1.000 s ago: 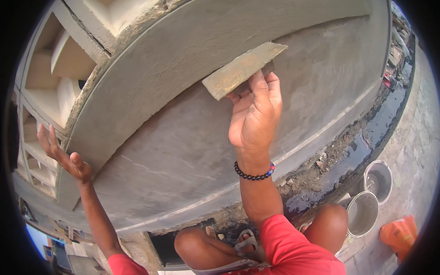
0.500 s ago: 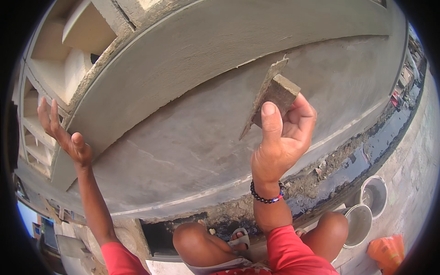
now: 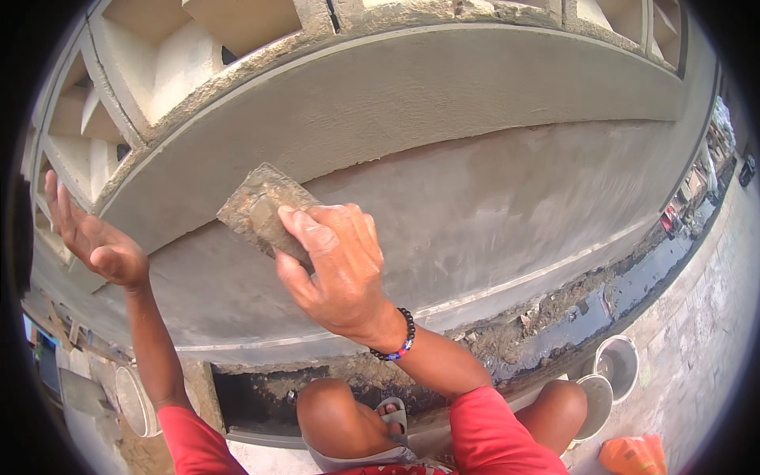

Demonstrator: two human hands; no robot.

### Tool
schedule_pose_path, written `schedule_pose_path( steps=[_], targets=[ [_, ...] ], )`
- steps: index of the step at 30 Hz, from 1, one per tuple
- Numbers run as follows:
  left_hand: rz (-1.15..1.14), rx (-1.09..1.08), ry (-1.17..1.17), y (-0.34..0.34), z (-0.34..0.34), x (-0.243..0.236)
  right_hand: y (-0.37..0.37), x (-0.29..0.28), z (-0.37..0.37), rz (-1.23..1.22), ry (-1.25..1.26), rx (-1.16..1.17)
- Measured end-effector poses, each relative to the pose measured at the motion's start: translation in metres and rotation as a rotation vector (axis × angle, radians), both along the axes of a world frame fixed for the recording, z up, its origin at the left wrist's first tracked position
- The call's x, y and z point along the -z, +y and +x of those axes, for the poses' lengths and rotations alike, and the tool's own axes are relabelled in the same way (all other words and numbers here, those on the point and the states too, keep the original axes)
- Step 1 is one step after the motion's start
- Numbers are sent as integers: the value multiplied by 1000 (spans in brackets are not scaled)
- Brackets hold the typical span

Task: The person applies and smooths cement onto a curved wall section using a trowel. They repeatedly dip the trowel into a bucket of water to clean it and continue smoothing the surface.

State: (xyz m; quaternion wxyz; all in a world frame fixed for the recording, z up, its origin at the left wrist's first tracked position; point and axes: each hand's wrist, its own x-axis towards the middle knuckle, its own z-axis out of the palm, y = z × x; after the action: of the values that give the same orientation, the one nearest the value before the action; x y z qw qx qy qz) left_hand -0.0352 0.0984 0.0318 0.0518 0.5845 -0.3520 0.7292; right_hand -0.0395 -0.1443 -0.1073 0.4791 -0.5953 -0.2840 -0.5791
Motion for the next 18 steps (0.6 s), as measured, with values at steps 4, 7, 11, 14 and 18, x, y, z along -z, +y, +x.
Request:
schedule_pose_path(
  steps=[4, 7, 11, 14, 18],
  targets=[
    [-253, 235, 88, 30, -47, 54, -67, -4, 25, 515, 59, 144],
    [-291, 223, 392, 19, -69, 122, -55, -18, 29, 331, 129, 264],
    [-332, 254, 784, -26, -66, 215, 24, -6, 15, -22, 36, 80],
    [-295, 226, 904, -22, -80, 238, 18, -6, 0, -94, 34, -16],
    [-420, 127, 972, -1, -106, 251, -55, -7, 13, 411, 84, 128]
  ],
)
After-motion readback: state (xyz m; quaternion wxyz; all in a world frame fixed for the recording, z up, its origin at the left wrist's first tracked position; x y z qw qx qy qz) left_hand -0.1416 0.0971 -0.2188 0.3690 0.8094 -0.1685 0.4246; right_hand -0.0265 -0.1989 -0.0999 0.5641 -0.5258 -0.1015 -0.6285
